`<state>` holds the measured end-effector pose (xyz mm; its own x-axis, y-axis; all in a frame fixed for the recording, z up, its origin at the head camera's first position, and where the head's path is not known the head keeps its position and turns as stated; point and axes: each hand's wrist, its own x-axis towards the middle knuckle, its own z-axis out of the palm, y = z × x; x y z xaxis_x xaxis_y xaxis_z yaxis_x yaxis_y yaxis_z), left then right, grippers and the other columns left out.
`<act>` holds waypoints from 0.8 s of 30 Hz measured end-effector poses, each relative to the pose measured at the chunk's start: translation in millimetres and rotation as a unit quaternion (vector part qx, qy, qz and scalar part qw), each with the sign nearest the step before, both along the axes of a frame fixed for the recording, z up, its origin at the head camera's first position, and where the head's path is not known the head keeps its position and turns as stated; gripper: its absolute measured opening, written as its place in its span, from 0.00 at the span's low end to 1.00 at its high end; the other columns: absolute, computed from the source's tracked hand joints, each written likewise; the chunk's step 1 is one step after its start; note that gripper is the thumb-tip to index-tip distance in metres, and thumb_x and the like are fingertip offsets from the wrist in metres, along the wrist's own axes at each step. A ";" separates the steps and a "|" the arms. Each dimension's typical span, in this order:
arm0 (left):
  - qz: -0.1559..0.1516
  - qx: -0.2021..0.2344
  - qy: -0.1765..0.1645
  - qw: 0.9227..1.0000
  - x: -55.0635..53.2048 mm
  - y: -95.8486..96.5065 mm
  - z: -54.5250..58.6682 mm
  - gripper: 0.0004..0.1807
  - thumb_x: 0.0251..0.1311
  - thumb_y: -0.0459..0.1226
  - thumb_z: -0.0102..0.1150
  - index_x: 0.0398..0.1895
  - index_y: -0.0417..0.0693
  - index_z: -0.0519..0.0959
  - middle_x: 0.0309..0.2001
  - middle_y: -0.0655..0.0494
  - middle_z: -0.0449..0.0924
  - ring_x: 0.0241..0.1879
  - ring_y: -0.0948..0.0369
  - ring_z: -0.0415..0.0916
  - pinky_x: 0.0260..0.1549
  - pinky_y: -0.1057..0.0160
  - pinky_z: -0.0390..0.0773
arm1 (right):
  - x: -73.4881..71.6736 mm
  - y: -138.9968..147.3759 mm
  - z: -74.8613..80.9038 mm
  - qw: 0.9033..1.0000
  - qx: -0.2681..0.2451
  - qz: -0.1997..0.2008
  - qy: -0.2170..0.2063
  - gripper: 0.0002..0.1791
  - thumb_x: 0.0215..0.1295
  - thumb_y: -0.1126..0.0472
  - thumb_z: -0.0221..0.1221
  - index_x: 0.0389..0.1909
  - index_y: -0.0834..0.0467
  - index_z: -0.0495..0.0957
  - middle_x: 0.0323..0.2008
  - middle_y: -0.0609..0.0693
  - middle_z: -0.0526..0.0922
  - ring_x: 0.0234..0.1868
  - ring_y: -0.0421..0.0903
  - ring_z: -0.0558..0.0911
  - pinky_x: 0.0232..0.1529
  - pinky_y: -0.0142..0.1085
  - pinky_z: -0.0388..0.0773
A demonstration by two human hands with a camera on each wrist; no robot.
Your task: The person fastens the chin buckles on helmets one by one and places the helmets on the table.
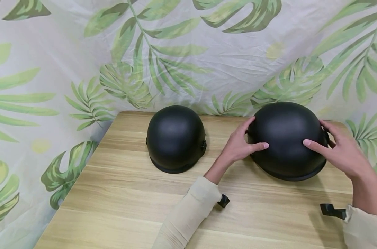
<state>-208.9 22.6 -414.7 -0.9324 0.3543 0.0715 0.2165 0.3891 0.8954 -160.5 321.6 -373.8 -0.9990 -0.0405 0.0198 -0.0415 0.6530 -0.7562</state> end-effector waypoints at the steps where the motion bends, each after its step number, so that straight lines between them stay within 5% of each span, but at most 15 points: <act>1: -0.002 -0.003 0.005 1.000 -0.1 0.4 0.0 0.55 0.59 0.53 0.77 0.86 0.72 0.54 0.85 0.63 0.56 0.81 0.53 0.63 0.75 0.47 0.70 | -0.4 0.1 -0.4 1.000 0.002 0.001 -0.003 0.53 0.75 0.46 0.64 0.88 0.56 0.42 0.85 0.68 0.43 0.85 0.68 0.44 0.77 0.73 0.44; 8: 0.009 -0.010 0.008 1.000 1.1 2.4 -0.6 0.54 0.58 0.52 0.78 0.85 0.69 0.58 0.82 0.54 0.60 0.78 0.53 0.66 0.73 0.50 0.72 | -3.1 0.9 -5.2 1.000 -0.018 0.006 -0.017 0.54 0.77 0.46 0.61 0.88 0.55 0.36 0.85 0.69 0.38 0.84 0.72 0.41 0.77 0.76 0.40; 16: 0.018 -0.010 0.002 1.000 2.3 3.5 -1.1 0.53 0.57 0.49 0.79 0.84 0.65 0.60 0.82 0.56 0.63 0.78 0.52 0.68 0.74 0.53 0.73 | -7.1 7.5 -9.5 0.999 0.004 0.010 -0.042 0.51 0.76 0.42 0.61 0.88 0.44 0.40 0.86 0.64 0.44 0.84 0.72 0.46 0.64 0.74 0.62; 20: 0.009 -0.026 0.022 0.999 1.6 3.4 -1.4 0.53 0.58 0.50 0.78 0.85 0.64 0.60 0.82 0.55 0.63 0.80 0.53 0.63 0.76 0.51 0.69 | -8.8 9.9 -11.1 0.999 0.008 0.018 -0.051 0.50 0.77 0.43 0.61 0.88 0.40 0.41 0.87 0.61 0.42 0.84 0.72 0.47 0.62 0.64 0.67; 24: -0.001 -0.039 0.036 0.999 1.8 4.1 -2.6 0.52 0.60 0.50 0.76 0.85 0.63 0.59 0.82 0.53 0.62 0.81 0.53 0.62 0.77 0.51 0.69 | -8.9 12.1 -12.3 0.998 0.000 0.026 -0.056 0.49 0.78 0.45 0.61 0.88 0.40 0.40 0.88 0.57 0.39 0.84 0.72 0.46 0.56 0.34 0.72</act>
<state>-207.1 26.7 -417.3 -0.9250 0.3634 0.1107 0.2805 0.4568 0.8442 -169.4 333.7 -386.1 -0.9915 -0.0933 -0.0909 0.0082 0.6518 -0.7583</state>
